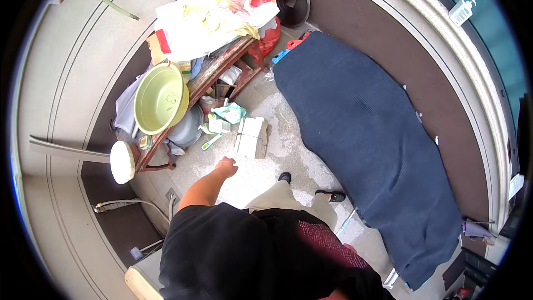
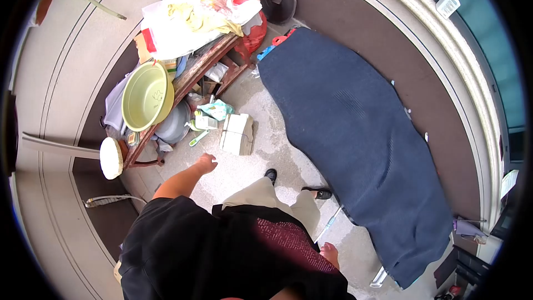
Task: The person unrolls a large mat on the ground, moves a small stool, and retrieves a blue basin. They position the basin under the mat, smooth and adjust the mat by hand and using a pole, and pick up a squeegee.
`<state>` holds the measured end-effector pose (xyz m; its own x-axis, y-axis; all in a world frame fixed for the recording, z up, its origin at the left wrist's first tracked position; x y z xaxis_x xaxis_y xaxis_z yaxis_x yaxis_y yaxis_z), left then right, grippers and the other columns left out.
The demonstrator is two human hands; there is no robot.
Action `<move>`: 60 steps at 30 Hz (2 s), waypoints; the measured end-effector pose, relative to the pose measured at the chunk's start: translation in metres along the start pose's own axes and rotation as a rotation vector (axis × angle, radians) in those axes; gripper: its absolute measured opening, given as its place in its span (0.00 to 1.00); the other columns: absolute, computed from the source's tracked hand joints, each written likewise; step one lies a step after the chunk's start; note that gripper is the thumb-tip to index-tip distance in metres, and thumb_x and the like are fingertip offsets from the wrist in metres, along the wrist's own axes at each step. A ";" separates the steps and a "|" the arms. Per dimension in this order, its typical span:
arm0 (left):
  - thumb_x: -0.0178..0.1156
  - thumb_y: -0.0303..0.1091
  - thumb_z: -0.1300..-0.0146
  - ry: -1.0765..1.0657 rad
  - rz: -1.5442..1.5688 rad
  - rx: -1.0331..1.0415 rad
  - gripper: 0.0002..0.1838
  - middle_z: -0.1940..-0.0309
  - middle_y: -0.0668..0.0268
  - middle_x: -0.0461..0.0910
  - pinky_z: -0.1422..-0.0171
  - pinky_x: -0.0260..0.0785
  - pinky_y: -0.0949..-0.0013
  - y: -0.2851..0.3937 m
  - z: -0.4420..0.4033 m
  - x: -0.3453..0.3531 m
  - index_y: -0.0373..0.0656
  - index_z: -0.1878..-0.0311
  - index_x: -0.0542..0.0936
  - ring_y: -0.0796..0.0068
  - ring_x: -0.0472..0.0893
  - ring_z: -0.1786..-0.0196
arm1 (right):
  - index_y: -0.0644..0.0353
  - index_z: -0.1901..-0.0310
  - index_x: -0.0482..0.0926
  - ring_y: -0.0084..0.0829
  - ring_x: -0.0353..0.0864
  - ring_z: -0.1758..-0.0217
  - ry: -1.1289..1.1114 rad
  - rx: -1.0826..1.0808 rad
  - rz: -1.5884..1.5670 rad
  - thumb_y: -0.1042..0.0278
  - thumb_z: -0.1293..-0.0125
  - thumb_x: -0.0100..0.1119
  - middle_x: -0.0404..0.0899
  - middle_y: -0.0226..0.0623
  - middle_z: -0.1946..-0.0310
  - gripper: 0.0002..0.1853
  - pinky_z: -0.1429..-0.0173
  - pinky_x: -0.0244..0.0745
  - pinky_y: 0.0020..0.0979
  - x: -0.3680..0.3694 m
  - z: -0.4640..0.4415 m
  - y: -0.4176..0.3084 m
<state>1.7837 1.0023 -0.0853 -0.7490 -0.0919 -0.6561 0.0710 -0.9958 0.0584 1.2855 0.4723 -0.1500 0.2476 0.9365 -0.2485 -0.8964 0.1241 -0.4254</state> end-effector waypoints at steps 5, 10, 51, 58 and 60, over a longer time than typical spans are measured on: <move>0.54 0.46 0.41 0.187 0.297 -0.116 0.20 0.49 0.51 0.75 0.41 0.65 0.59 -0.076 0.016 -0.013 0.47 0.48 0.76 0.55 0.73 0.45 | 0.54 0.52 0.74 0.24 0.76 0.72 0.159 0.011 0.042 0.60 0.35 0.52 0.78 0.30 0.69 0.13 0.75 0.67 0.25 -0.008 0.036 -0.116; 0.53 0.46 0.41 0.153 0.465 -0.099 0.20 0.53 0.54 0.78 0.41 0.66 0.61 -0.078 0.071 0.015 0.46 0.50 0.76 0.56 0.75 0.47 | 0.54 0.50 0.73 0.23 0.76 0.71 0.149 -0.030 0.144 0.59 0.35 0.51 0.78 0.30 0.68 0.15 0.74 0.68 0.26 -0.023 0.022 -0.142; 0.54 0.38 0.41 -0.296 -0.917 1.234 0.16 0.62 0.54 0.79 0.54 0.70 0.63 0.085 -0.063 0.000 0.36 0.55 0.77 0.60 0.78 0.61 | 0.55 0.48 0.76 0.45 0.73 0.45 0.910 0.785 -0.800 0.55 0.42 0.54 0.75 0.47 0.50 0.21 0.41 0.68 0.41 0.642 0.379 0.100; 0.53 0.35 0.37 -0.487 -0.407 1.210 0.15 0.67 0.65 0.78 0.64 0.70 0.72 0.145 0.082 0.076 0.37 0.51 0.74 0.75 0.76 0.68 | 0.56 0.51 0.79 0.43 0.75 0.46 0.404 0.825 -0.928 0.53 0.45 0.53 0.76 0.45 0.51 0.22 0.42 0.68 0.40 0.724 0.383 0.181; 0.52 0.37 0.37 -0.409 -0.553 1.263 0.13 0.68 0.64 0.78 0.65 0.71 0.69 0.135 0.103 0.114 0.38 0.56 0.76 0.74 0.76 0.70 | 0.55 0.50 0.78 0.42 0.76 0.47 0.626 0.760 -0.954 0.52 0.44 0.53 0.78 0.44 0.52 0.23 0.42 0.69 0.39 0.719 0.386 0.207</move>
<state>1.6404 0.8573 -0.0750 -0.6357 0.5215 -0.5692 -0.7446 -0.2199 0.6302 1.1356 1.2984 -0.0809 0.8177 0.1092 -0.5652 -0.2148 0.9688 -0.1237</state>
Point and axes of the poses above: each hand's wrist, its own z-axis away from the middle knuckle, its own x-axis out of the palm, y = z × x, the point moved 1 cm from there along -z, towards the middle knuckle
